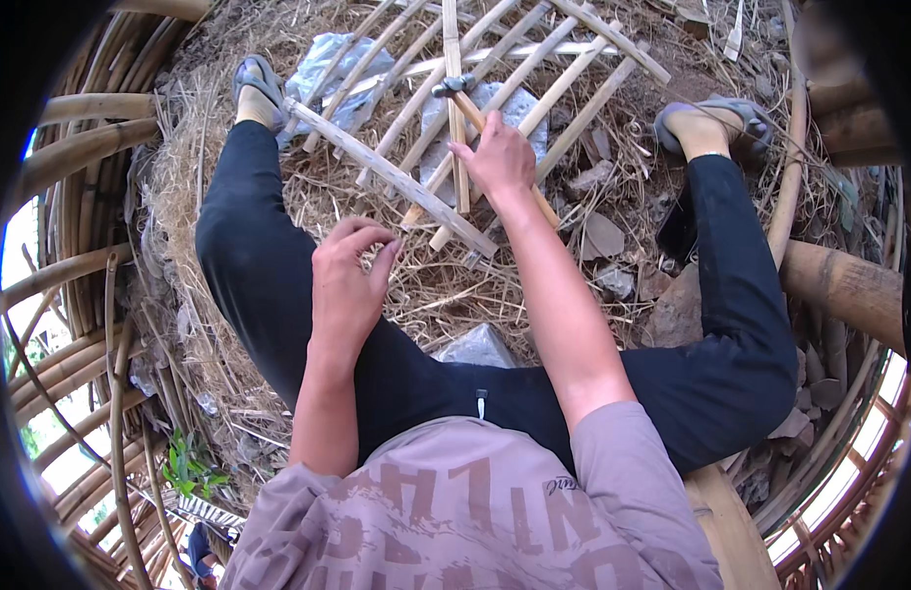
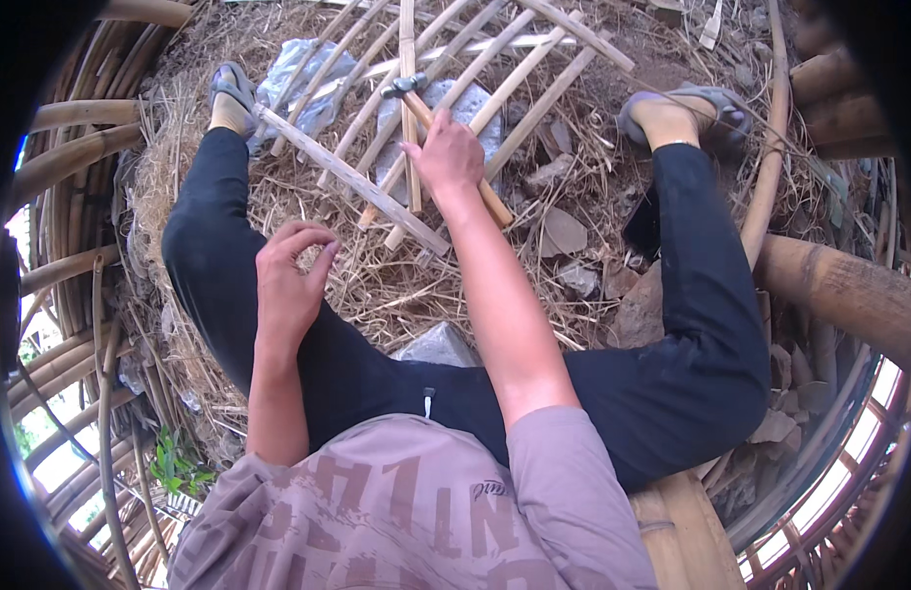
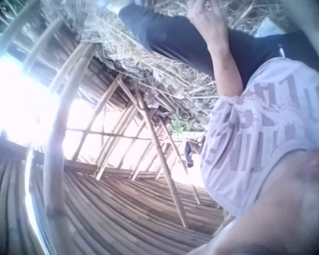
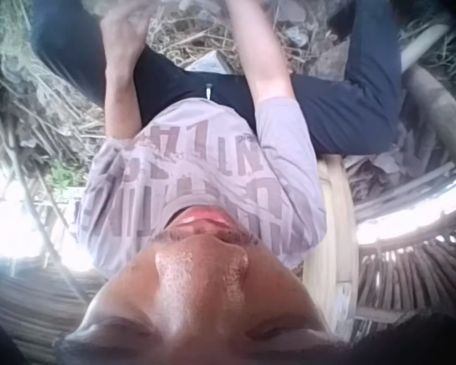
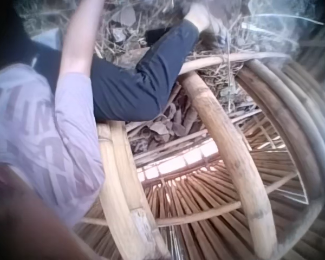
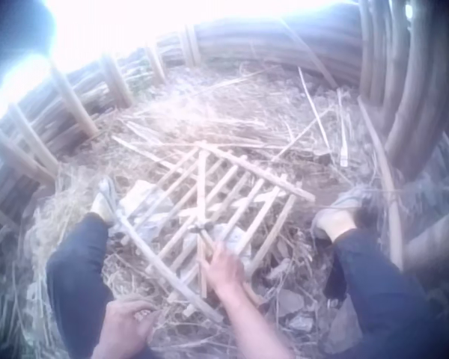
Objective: The person constructs a bamboo frame by positioning bamboo strips across each other, driving nails into the slats with a hammer, and turning the frame around to secure additional bamboo pieces.
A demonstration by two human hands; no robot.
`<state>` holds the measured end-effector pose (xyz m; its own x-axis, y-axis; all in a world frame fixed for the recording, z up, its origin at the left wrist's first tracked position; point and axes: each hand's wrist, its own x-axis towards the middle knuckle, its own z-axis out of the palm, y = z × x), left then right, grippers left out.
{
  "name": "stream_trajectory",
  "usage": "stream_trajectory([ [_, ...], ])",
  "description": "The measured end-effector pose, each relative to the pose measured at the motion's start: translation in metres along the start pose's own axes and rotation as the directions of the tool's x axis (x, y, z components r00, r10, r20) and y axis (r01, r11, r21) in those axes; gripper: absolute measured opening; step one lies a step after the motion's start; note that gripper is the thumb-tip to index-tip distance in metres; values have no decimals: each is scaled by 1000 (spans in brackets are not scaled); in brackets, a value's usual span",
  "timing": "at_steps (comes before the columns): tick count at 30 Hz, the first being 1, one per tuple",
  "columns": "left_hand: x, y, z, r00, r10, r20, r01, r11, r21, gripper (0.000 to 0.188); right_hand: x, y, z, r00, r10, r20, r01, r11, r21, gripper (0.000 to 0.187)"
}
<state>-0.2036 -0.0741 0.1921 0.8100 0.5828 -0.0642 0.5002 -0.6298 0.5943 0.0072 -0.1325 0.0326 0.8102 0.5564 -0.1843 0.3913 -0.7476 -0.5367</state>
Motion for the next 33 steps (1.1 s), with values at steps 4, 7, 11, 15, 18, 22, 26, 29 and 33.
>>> stream_trajectory([
  [4, 0, -4, 4, 999, -47, -25, 43, 991, -126, 14, -1, -1, -5, 1000, 14, 11, -14, 1000, -1, 64],
  [7, -1, -9, 5, 998, -57, -11, 55, 984, -167, 14, -2, -1, -3, 1000, 17, 15, -17, 1000, -10, 63],
  [11, -3, -7, 6, 987, -148, 57, 159, 936, -315, 16, -1, 0, -3, 999, 34, 26, -34, 999, -20, 63],
  [15, -6, -6, 4, 954, -270, 126, 297, 896, -329, 18, -2, 2, -1, 1000, 12, -5, -12, 1000, -10, 63],
  [18, -6, -4, 0, 956, -278, 99, 293, 929, -224, 16, -1, 1, 0, 1000, 7, -6, -7, 1000, -13, 63],
  [22, -2, 5, 2, 908, -395, 140, 418, 883, -213, 14, -2, 2, 4, 999, -8, -31, 7, 1000, -23, 64],
  [26, 1, 4, 15, 956, -188, 224, 246, 931, -270, 13, 1, 6, 3, 1000, 15, 24, -14, 999, -35, 71],
  [29, 9, -3, 31, 969, -46, 242, 105, 965, -238, 17, 2, 8, 3, 999, 37, 31, -36, 999, -41, 71],
  [33, 28, -36, 72, 917, -198, 347, 329, 867, -375, 23, 0, 0, 6, 1000, -5, -13, 4, 1000, -28, 68],
])
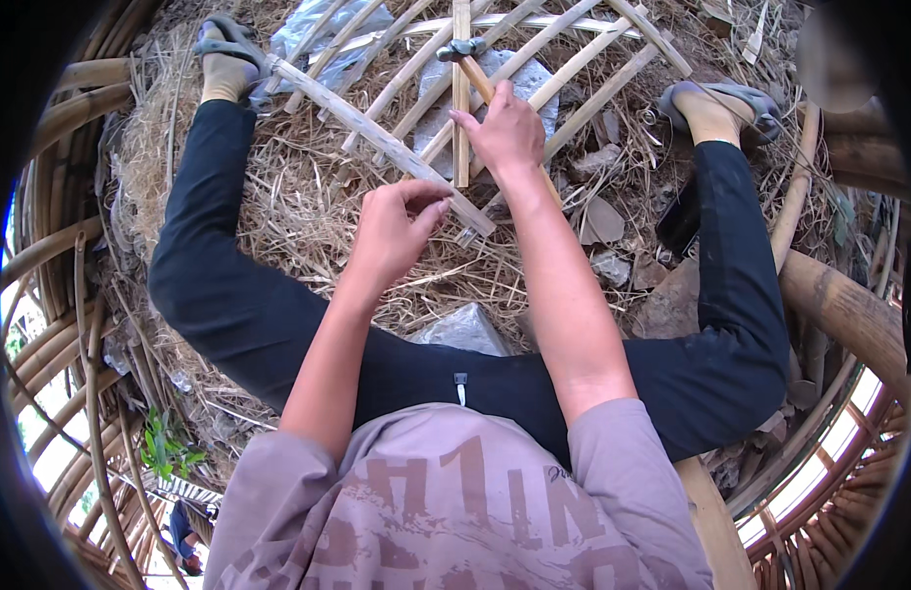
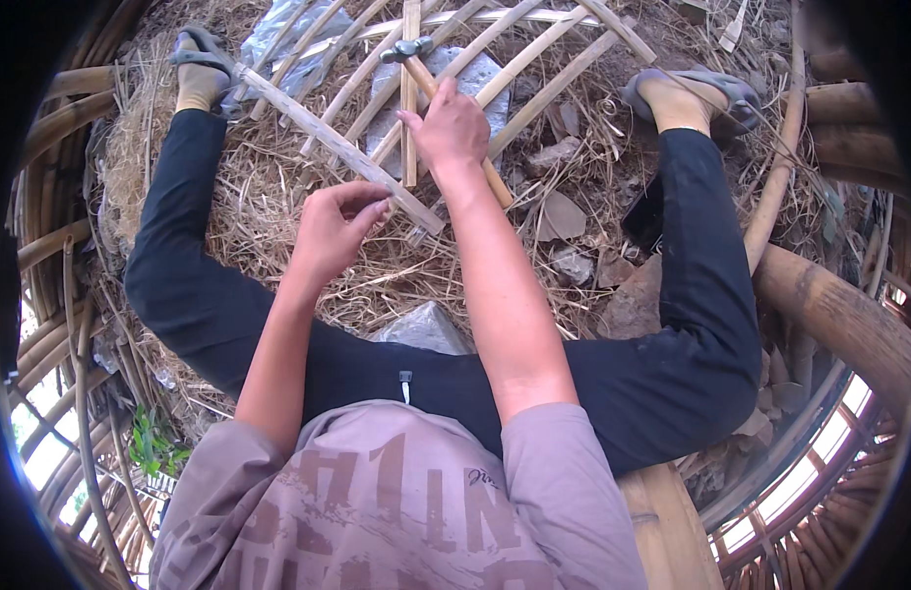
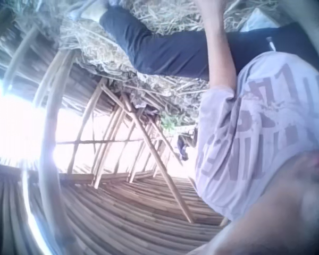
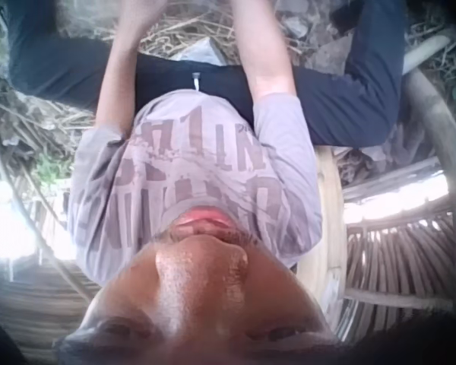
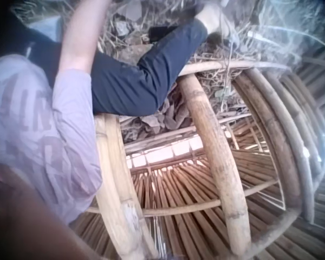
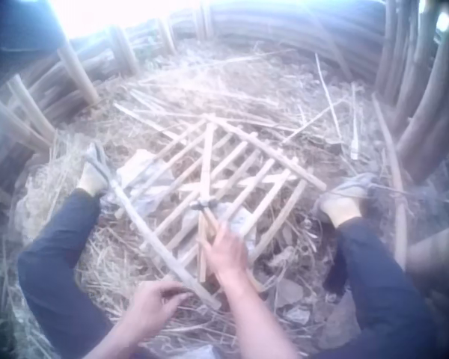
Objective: The person constructs a bamboo frame by positioning bamboo strips across each other, driving nails into the slats with a hammer, and turning the frame around to secure additional bamboo pieces.
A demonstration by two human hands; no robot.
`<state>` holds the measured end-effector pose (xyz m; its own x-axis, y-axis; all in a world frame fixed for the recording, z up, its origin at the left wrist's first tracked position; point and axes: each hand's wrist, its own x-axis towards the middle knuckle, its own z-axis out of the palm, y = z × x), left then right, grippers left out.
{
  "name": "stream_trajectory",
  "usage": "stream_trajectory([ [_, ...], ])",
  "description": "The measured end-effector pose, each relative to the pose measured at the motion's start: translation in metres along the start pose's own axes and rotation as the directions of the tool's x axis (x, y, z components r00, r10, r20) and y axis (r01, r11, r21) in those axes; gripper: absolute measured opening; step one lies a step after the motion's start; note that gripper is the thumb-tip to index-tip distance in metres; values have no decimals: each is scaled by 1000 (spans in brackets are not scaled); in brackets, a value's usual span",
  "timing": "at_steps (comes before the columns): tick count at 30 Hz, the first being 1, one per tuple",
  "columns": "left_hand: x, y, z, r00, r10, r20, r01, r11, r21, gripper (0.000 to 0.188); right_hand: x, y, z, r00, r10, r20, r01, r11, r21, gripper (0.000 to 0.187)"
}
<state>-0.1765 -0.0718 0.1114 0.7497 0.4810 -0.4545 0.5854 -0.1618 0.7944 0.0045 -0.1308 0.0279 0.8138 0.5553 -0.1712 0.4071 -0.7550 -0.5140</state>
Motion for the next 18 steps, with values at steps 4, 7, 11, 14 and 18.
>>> stream_trajectory([
  [4, 15, -23, 5, 998, 66, -12, -67, 991, -114, 30, 0, 5, 4, 999, -21, -36, 20, 1000, -7, 64],
  [7, 23, -36, 10, 992, 19, -127, -38, 988, -150, 22, 3, 6, 5, 1000, -18, -16, 17, 999, -29, 66],
  [11, 31, -45, 16, 985, 54, -167, -90, 971, -221, 15, 0, 3, 5, 1000, 12, 4, -12, 999, -35, 66],
  [14, 37, -41, 22, 963, 150, -225, -176, 979, -102, 14, -2, 4, 2, 999, 5, -37, -6, 999, -33, 66],
  [18, 46, -56, 28, 924, 243, -297, -296, 943, -150, 16, 2, 9, 3, 1000, 10, -24, -9, 998, 55, 73],
])
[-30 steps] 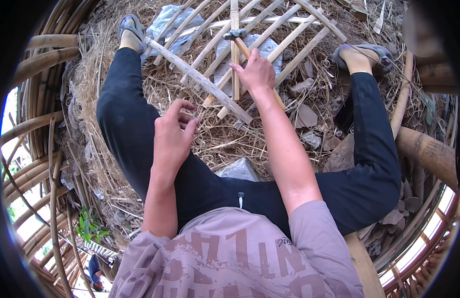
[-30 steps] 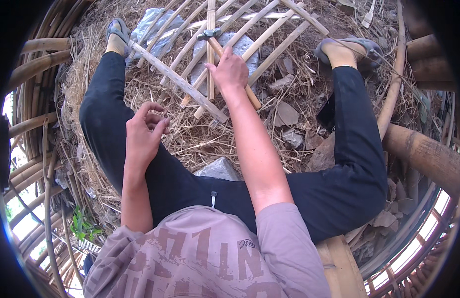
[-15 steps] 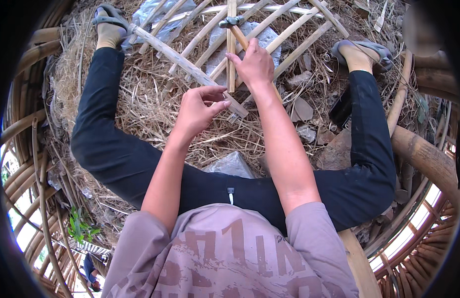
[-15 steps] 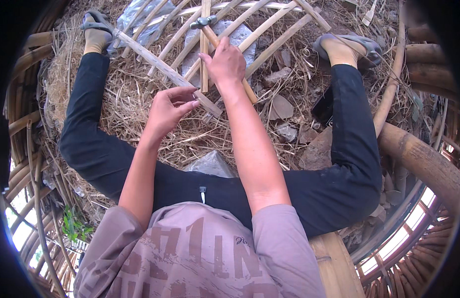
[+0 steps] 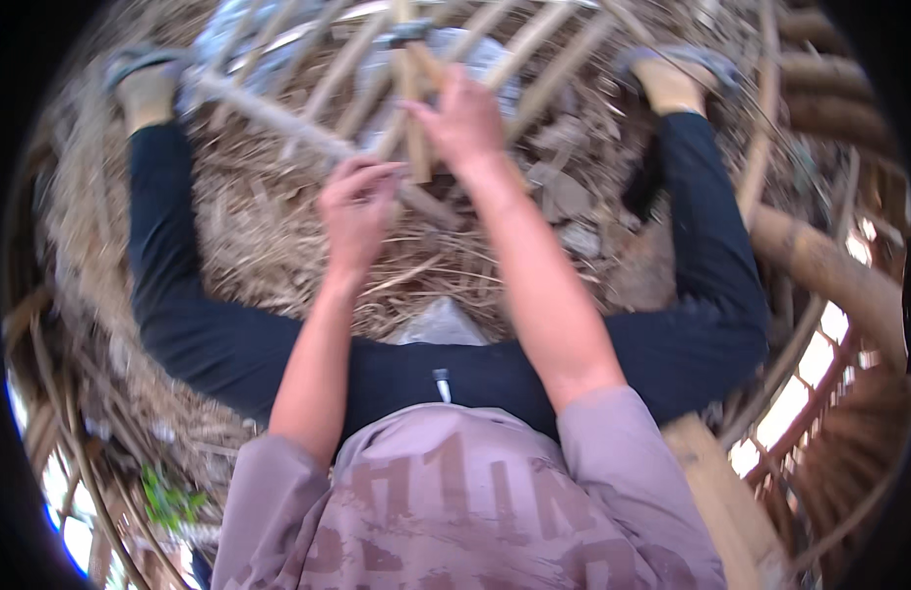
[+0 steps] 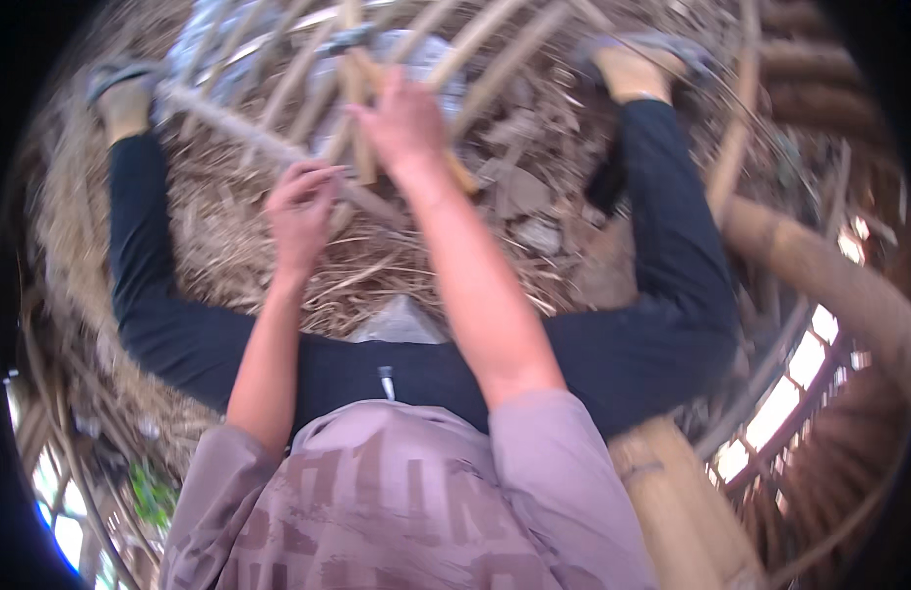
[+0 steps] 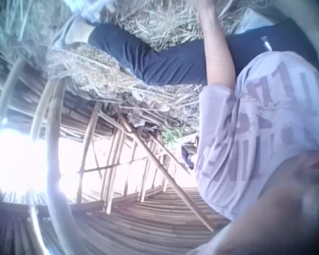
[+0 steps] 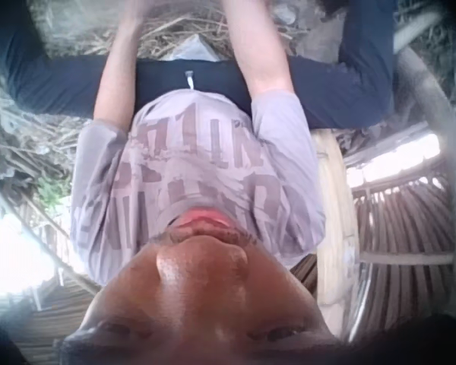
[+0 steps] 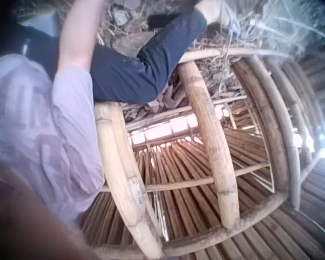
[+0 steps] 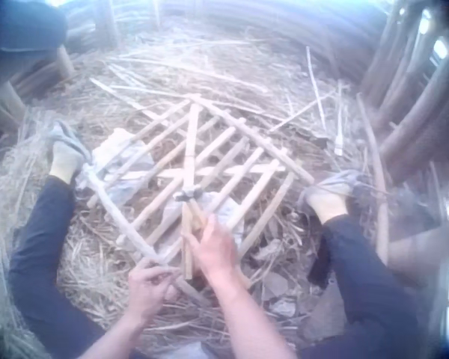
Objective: The person constructs a bamboo frame by positioning bamboo strips across each other, driving nails into the slats with a hammer, and turning the frame around to secure additional bamboo pieces.
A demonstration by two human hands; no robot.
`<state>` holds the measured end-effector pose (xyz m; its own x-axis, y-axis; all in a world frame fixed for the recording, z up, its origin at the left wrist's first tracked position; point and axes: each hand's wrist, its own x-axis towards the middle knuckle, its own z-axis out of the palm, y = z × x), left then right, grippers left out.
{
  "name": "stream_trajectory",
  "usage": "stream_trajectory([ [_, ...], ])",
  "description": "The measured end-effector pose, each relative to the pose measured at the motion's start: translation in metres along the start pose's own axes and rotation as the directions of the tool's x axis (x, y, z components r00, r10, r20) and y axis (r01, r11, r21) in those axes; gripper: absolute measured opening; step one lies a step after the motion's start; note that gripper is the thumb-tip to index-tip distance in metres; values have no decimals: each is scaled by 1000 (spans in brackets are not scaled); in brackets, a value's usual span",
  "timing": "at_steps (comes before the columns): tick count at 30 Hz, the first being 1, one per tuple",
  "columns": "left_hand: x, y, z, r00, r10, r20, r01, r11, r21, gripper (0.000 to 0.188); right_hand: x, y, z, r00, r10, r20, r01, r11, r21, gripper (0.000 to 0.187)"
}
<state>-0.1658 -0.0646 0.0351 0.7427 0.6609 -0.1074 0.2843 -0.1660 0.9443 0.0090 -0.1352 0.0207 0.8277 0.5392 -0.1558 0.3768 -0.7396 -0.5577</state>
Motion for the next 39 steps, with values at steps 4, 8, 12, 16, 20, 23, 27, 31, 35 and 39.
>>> stream_trajectory([
  [4, 2, -15, -14, 997, -5, -76, 3, 999, -35, 15, 0, -14, 6, 980, 96, 176, -94, 995, -19, 74],
  [8, 4, -10, 9, 987, -159, -38, 149, 970, -190, 20, -3, 1, -2, 1000, 19, 14, -17, 991, -135, 74],
  [12, 6, -14, 12, 991, -133, -7, 130, 976, -173, 20, -4, 11, 8, 999, -3, -54, 2, 1000, -23, 75],
  [16, 3, -31, -3, 988, -152, 18, 153, 981, -119, 20, -5, -13, 5, 989, 123, 87, -126, 992, 29, 76],
  [20, 2, -39, -3, 1000, -6, 2, 6, 999, -39, 17, -1, -8, 3, 999, 43, 25, -43, 999, -2, 72],
  [23, -1, -24, 13, 997, -80, 11, 81, 992, -94, 15, -1, -2, 1, 999, 21, -24, -21, 1000, -8, 72],
  [27, -5, -13, 21, 993, -115, -23, 111, 986, -124, 16, -5, 7, 5, 1000, -21, -21, 20, 997, -74, 72],
  [31, -4, -17, 17, 995, -95, -33, 92, 993, -76, 16, -7, 0, 5, 997, -57, -56, 51, 993, -102, 67],
  [35, -4, -16, 17, 994, -105, -14, 103, 990, -100, 16, -6, -3, 5, 997, -61, -49, 56, 993, -101, 66],
  [39, -3, -14, 19, 999, 16, -47, -17, 1000, -16, 15, -5, -1, 5, 991, -100, -84, 91, 990, -109, 66],
])
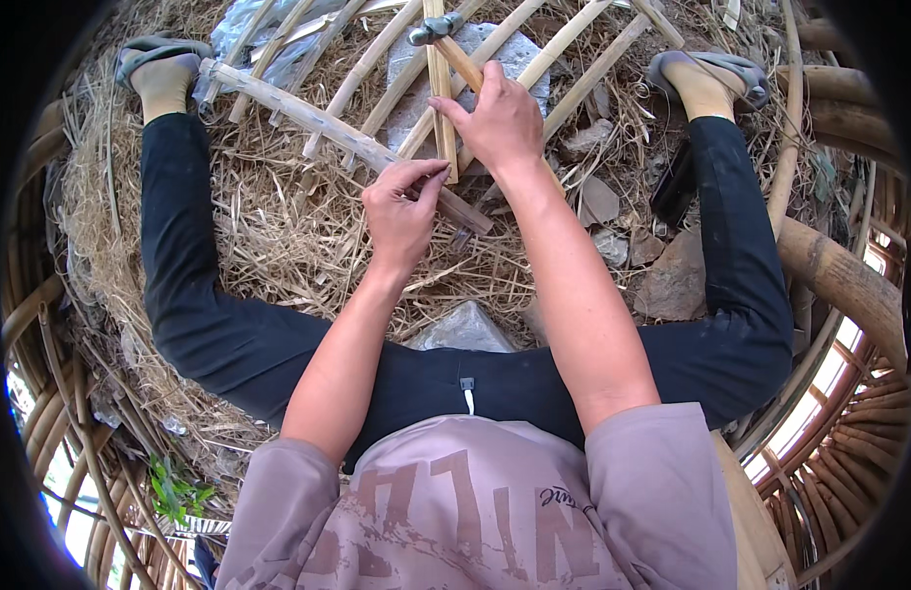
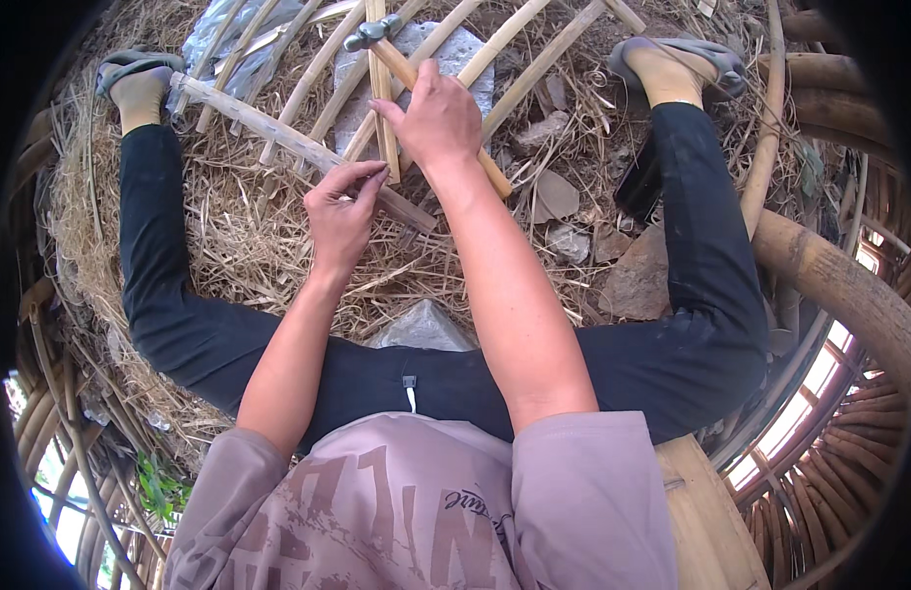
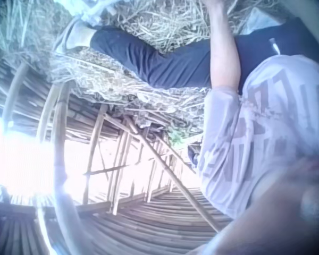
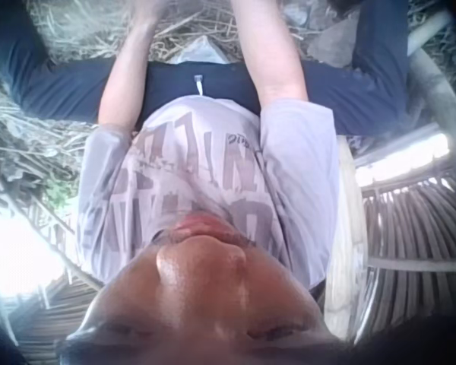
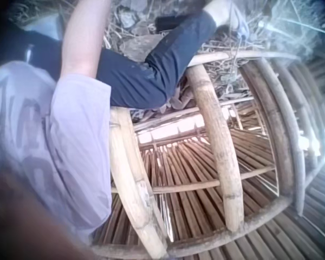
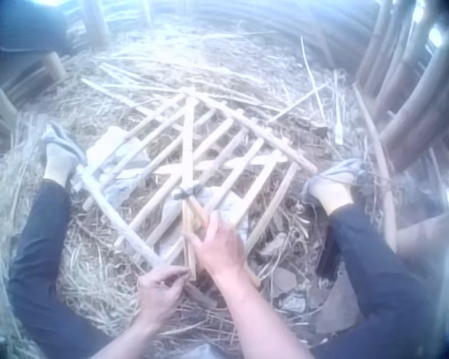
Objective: The person constructs a bamboo frame by positioning bamboo strips across each other, driving nails into the slats with a hammer, and turning the frame around to secure additional bamboo pieces.
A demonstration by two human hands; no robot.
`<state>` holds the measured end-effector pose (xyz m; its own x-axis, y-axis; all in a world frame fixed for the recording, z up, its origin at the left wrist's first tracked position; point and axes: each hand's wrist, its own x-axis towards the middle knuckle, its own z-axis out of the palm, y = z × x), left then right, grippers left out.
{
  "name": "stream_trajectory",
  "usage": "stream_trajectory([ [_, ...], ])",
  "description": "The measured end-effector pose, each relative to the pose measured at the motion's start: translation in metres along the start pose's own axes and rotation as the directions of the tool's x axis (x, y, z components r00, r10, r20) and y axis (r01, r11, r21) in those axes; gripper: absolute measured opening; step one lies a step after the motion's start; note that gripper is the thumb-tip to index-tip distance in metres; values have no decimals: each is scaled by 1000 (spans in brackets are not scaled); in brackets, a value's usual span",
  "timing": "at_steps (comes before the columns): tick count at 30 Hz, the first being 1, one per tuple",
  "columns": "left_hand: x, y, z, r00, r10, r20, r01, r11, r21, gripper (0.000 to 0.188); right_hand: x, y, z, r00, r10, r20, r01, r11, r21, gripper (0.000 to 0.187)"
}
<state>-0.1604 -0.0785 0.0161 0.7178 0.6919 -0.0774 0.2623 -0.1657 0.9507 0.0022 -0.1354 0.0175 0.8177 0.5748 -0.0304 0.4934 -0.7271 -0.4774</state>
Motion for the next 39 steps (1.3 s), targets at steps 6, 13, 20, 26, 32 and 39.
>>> stream_trajectory([
  [6, -1, -1, 1, 997, 72, 2, -72, 996, 45, 15, -1, -1, -1, 999, 28, 23, -28, 1000, 0, 65],
  [13, -1, -4, 2, 985, 171, -12, -169, 982, 85, 15, -2, 2, 3, 999, -12, -39, 12, 1000, 16, 64],
  [20, 0, -3, 2, 983, 182, -18, -180, 979, 91, 14, -2, 1, 3, 1000, 2, -24, -2, 1000, 7, 65],
  [26, -1, -2, 3, 981, 194, -20, -191, 978, 83, 14, -2, 2, 1, 1000, 0, -22, 0, 1000, 9, 65],
  [32, 1, -7, 2, 960, 279, 5, -277, 952, 128, 14, -3, 2, 1, 999, -3, -32, 3, 1000, -6, 65],
  [39, -4, -5, 4, 988, 154, -17, -151, 981, 124, 28, -3, 2, 4, 999, -12, -38, 12, 1000, -3, 65],
])
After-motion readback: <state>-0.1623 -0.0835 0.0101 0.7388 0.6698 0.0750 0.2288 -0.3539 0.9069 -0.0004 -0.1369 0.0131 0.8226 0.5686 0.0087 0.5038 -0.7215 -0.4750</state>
